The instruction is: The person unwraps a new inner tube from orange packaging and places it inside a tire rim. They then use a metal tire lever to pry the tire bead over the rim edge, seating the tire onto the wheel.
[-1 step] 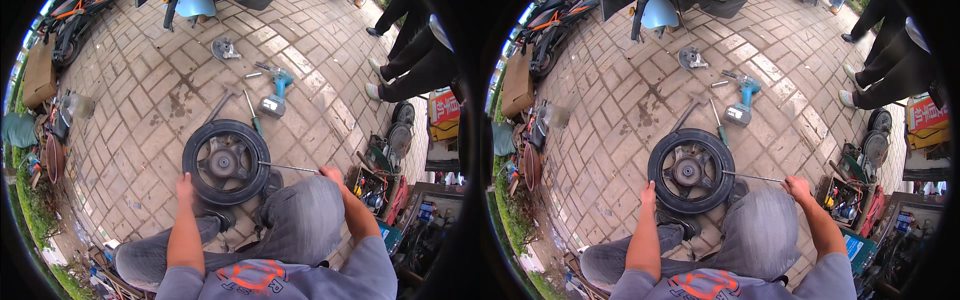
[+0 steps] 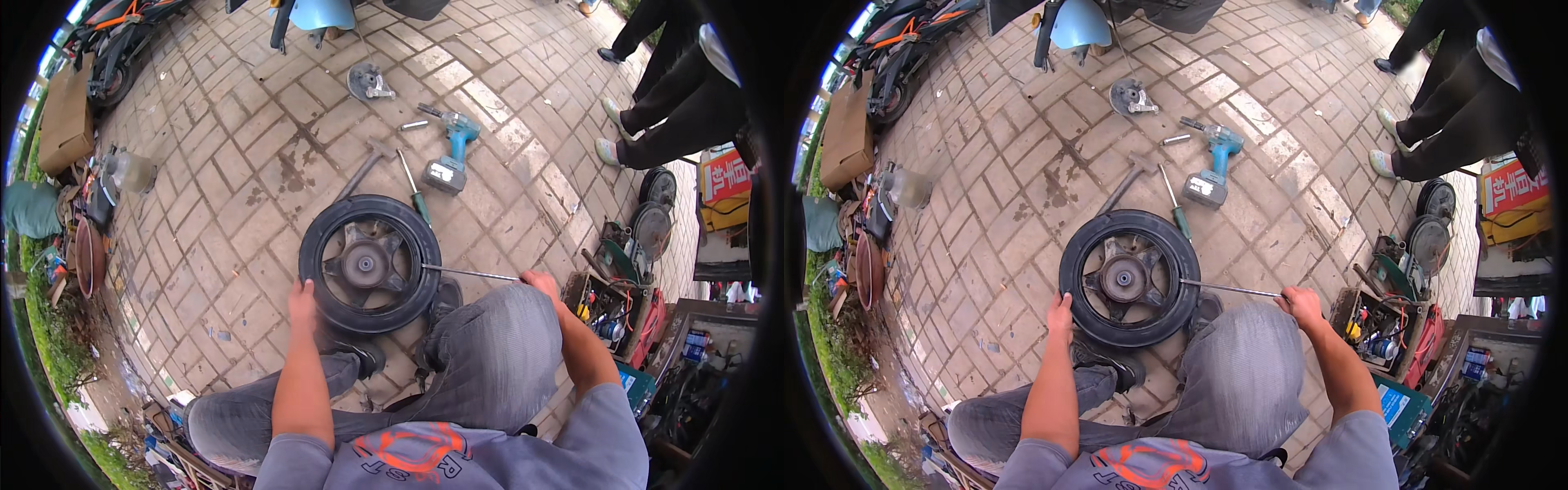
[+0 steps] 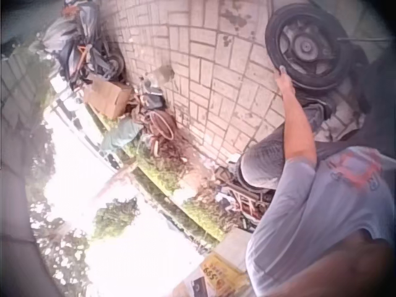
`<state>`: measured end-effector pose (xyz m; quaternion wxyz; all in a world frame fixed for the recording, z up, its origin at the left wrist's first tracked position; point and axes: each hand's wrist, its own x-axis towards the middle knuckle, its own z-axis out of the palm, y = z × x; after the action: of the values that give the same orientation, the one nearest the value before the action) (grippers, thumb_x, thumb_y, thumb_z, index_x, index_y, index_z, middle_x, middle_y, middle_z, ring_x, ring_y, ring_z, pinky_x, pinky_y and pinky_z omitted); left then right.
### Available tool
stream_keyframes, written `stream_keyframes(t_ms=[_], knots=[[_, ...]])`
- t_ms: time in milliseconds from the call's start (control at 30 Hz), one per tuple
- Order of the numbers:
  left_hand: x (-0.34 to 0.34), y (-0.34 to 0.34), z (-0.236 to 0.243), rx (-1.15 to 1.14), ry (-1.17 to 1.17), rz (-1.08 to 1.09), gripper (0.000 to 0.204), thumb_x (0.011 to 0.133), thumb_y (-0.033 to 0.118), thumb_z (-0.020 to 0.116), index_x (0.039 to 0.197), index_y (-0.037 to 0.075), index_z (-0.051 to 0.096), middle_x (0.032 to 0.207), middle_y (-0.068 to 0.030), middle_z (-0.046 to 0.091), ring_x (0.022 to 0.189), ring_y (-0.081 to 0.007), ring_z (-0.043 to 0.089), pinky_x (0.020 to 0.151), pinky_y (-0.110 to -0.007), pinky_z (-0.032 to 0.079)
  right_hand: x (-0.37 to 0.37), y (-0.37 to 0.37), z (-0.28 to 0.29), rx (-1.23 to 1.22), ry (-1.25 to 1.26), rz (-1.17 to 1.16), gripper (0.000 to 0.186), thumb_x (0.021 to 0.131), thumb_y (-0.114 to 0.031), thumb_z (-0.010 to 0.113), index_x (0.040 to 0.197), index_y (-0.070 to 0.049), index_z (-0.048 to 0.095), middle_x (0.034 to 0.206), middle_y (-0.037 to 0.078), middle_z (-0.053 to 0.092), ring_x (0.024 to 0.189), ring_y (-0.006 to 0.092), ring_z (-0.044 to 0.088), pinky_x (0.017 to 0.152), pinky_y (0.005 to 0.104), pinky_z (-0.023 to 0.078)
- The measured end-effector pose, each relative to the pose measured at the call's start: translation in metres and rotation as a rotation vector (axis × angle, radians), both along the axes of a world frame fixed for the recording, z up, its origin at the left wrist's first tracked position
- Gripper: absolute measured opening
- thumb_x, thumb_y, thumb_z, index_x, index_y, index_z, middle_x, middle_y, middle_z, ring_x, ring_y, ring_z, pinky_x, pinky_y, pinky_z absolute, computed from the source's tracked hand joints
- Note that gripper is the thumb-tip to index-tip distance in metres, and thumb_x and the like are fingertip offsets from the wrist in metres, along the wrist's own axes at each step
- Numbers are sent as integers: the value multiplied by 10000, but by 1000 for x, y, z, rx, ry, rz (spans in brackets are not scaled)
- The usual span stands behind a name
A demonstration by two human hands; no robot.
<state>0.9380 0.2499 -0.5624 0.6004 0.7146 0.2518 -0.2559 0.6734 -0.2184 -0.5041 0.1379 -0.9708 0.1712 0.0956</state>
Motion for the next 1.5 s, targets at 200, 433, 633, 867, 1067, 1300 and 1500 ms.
stream_keyframes(t_ms=[200,433,633,867,1067,1300,1500], knots=[[11,-42,45,-31,-294,-37,578,910,231,590,1384,-31,385,1403,-174,440,1295,-255,415,1057,-338,330,-16,-5,-3,332,-307,-13,148,842,-245,582,857,-100,608,809,116,634,797,357,610,684,462,466],[-3,-81,132,-230,-372,-49,491,913,247,587,1295,-45,489,1282,-174,548,1173,-234,525,999,-319,381,-47,27,-1,125,-68,-151,158,838,-235,583,901,-93,612,833,128,639,820,364,612,719,457,471],[-25,-76,156,-163,-472,-38,403,896,252,608,1176,-38,587,1108,-155,646,1015,-208,611,889,-308,451,-59,55,-15,87,2,-183,177,833,-226,584,938,-87,615,854,139,643,841,370,614,749,452,476],[-35,-65,134,-102,-569,-134,338,882,258,610,1065,-25,638,962,-121,674,887,-183,618,815,-297,467,-59,71,-37,121,-25,-216,208,828,-215,585,982,-79,619,878,152,648,864,377,616,784,446,481],[-37,-63,124,-18,-414,-203,380,897,272,600,1155,-6,613,1081,-103,646,1022,-189,572,908,-313,419,-85,81,-59,170,-67,-313,239,824,-206,586,1020,-73,622,899,162,652,885,382,617,814,441,485],[-20,-42,32,599,-411,-420,796,803,353,672,1394,-53,328,1420,-279,342,1347,-384,296,1111,-413,256,-124,67,-97,208,-154,-589,279,819,-195,587,1063,-66,625,923,175,657,908,389,619,849,435,490],[-27,14,-25,371,-163,-231,666,864,179,634,1406,-25,305,1328,-193,479,1156,-298,511,992,-379,395,-136,49,-116,341,100,-1104,337,806,-265,659,1007,6,652,1028,217,652,994,354,620,852,423,488]])
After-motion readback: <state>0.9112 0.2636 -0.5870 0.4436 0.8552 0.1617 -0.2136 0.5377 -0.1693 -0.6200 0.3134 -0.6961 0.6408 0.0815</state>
